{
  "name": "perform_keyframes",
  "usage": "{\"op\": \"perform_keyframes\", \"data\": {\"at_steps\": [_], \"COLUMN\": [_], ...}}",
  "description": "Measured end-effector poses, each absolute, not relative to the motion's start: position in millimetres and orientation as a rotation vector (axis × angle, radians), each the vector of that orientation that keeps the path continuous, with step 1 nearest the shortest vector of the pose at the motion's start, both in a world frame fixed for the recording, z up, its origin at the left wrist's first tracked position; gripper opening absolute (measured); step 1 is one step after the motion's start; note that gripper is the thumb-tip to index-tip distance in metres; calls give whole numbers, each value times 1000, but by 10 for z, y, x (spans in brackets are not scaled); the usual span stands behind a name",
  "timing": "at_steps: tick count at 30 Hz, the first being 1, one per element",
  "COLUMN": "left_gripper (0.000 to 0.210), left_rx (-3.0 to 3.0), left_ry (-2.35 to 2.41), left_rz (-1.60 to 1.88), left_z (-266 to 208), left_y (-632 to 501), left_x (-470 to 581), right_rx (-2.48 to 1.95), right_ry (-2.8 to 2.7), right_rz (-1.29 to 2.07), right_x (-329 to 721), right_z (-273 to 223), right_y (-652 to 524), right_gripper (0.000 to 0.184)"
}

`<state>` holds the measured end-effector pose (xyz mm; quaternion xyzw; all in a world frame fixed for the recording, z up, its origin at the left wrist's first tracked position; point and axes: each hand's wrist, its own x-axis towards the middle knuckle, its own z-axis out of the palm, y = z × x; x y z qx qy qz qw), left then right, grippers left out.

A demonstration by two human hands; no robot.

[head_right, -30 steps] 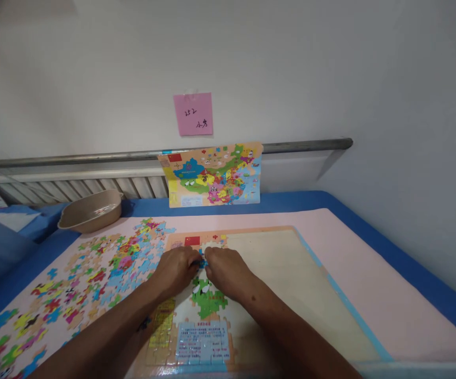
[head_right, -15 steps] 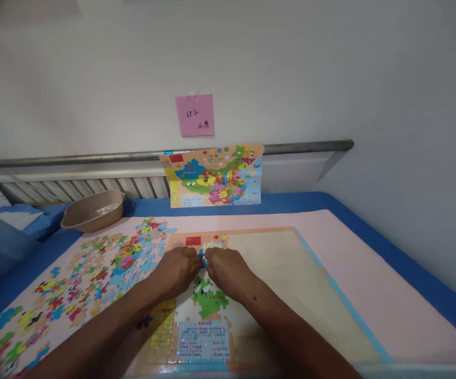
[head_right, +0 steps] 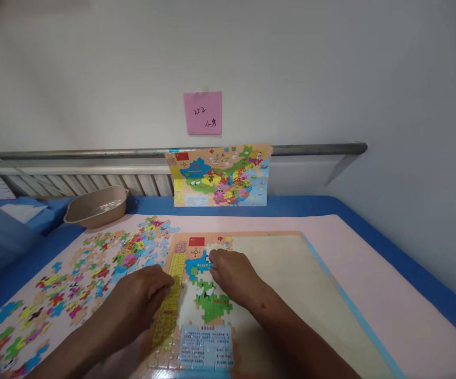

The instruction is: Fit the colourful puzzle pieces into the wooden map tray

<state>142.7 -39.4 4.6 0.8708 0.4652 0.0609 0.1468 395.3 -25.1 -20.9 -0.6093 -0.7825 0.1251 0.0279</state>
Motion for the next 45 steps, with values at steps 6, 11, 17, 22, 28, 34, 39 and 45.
{"op": "perform_keyframes", "data": {"at_steps": [6, 11, 17, 22, 28, 34, 39, 45], "left_gripper": [32, 25, 18, 18, 18, 20, 21, 21], "left_rx": [2496, 2584, 2604, 2633, 2638, 2633, 2638, 2632], "left_ry": [1338, 1371, 1356, 1294, 1288, 1291, 1283, 1266], "left_rz": [77, 72, 43, 36, 65, 65, 67, 67], "left_z": [-22, -96, -196, -234, -287, -298, -303, -296], "left_y": [-425, -77, 163, 194, 226, 217, 222, 226], "left_x": [1414, 1619, 1846, 1902, 1904, 1905, 1913, 1919], "right_rx": [-1884, -1907, -1928, -1926, -1944, -1919, -1860, -1978], "right_ry": [-2395, -2375, -2374, -2378, -2375, -2368, -2392, -2430], "right_rz": [407, 418, 419, 417, 421, 427, 428, 405], "right_x": [3952, 3933, 3940, 3929, 3920, 3967, 3985, 3950], "right_z": [-227, -184, -162, -179, -165, -220, -265, -205], "right_y": [-246, -260, -271, -260, -267, -260, -236, -221], "right_gripper": [5, 5, 5, 6, 4, 3, 4, 3]}}
